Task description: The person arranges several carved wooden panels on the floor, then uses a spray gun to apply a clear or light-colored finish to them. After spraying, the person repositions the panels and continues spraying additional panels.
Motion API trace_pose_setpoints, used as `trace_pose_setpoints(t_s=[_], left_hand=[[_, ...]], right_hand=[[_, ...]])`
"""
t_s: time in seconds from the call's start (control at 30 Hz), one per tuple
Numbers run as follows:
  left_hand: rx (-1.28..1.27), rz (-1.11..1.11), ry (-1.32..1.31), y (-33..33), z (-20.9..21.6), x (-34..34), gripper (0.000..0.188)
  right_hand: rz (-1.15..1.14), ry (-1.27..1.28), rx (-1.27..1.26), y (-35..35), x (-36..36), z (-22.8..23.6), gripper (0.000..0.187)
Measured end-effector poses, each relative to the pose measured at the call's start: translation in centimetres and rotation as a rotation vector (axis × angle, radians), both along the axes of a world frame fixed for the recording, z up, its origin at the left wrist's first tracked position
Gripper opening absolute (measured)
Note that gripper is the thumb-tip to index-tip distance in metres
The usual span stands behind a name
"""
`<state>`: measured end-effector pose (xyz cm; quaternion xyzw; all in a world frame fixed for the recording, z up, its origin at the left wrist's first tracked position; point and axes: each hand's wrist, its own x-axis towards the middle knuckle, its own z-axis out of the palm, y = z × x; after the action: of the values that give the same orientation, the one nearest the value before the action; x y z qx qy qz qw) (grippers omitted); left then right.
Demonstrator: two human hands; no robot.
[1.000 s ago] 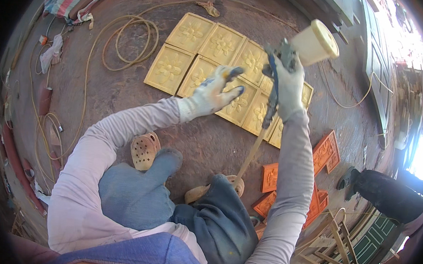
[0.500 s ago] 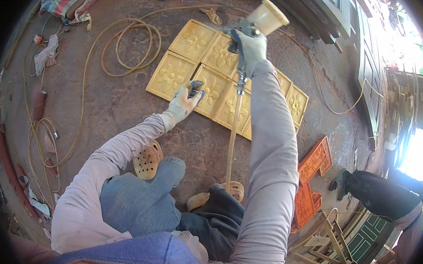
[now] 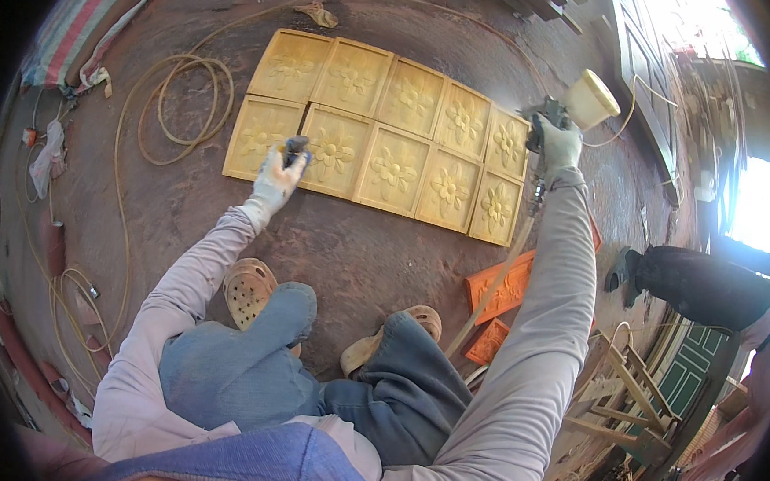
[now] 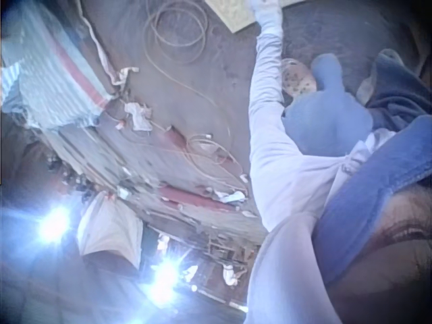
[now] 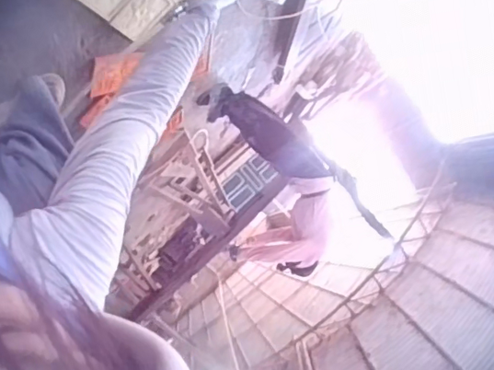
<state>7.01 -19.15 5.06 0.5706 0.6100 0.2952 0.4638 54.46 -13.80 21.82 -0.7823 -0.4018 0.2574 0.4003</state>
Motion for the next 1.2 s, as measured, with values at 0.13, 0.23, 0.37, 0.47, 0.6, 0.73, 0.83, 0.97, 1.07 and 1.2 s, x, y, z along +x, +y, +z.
trace_pose_setpoints(t_s=[0.13,0.23,0.37,0.47,0.6,0.73,0.83,0.97,1.07,1.2], left_hand=[[0.043,0.052,-0.017,1.5,-0.2,-2.7,0.037],[0.140,0.138,0.126,1.1,-1.0,-3.9,0.035],[0.142,0.128,0.150,-0.4,0.5,-2.8,0.027],[0.061,0.100,-0.002,-1.4,0.6,-3.0,0.029],[0.094,0.077,0.016,-2.0,-1.4,-3.7,0.033],[0.075,0.082,0.033,-2.1,-1.6,-4.1,0.037],[0.031,0.163,0.087,-1.7,-0.7,-4.2,0.033],[0.133,0.177,0.077,0.5,-2.0,-6.7,0.040],[0.299,0.167,0.512,2.3,-2.0,-10.2,0.047],[0.213,0.137,0.868,4.4,-3.8,-15.7,0.062]], right_hand=[[-0.186,-0.134,-0.117,-2.6,2.2,0.8,0.025],[-0.141,-0.456,-0.311,-2.8,2.8,0.9,0.024],[-0.020,-0.383,-0.182,-2.2,4.1,-1.7,0.028],[0.092,-0.161,-0.131,0.3,-0.3,-2.5,0.032],[0.244,0.227,-0.077,3.1,-11.6,-0.6,0.025],[0.389,0.368,-0.017,5.6,-20.4,-0.2,0.024],[0.422,0.305,-0.075,8.1,-25.5,-1.6,0.032],[0.456,0.649,-0.046,9.9,-30.9,-2.0,0.025],[0.507,0.630,-0.085,9.5,-31.5,-2.3,0.026],[0.445,0.478,-0.141,7.7,-27.4,-1.3,0.028]])
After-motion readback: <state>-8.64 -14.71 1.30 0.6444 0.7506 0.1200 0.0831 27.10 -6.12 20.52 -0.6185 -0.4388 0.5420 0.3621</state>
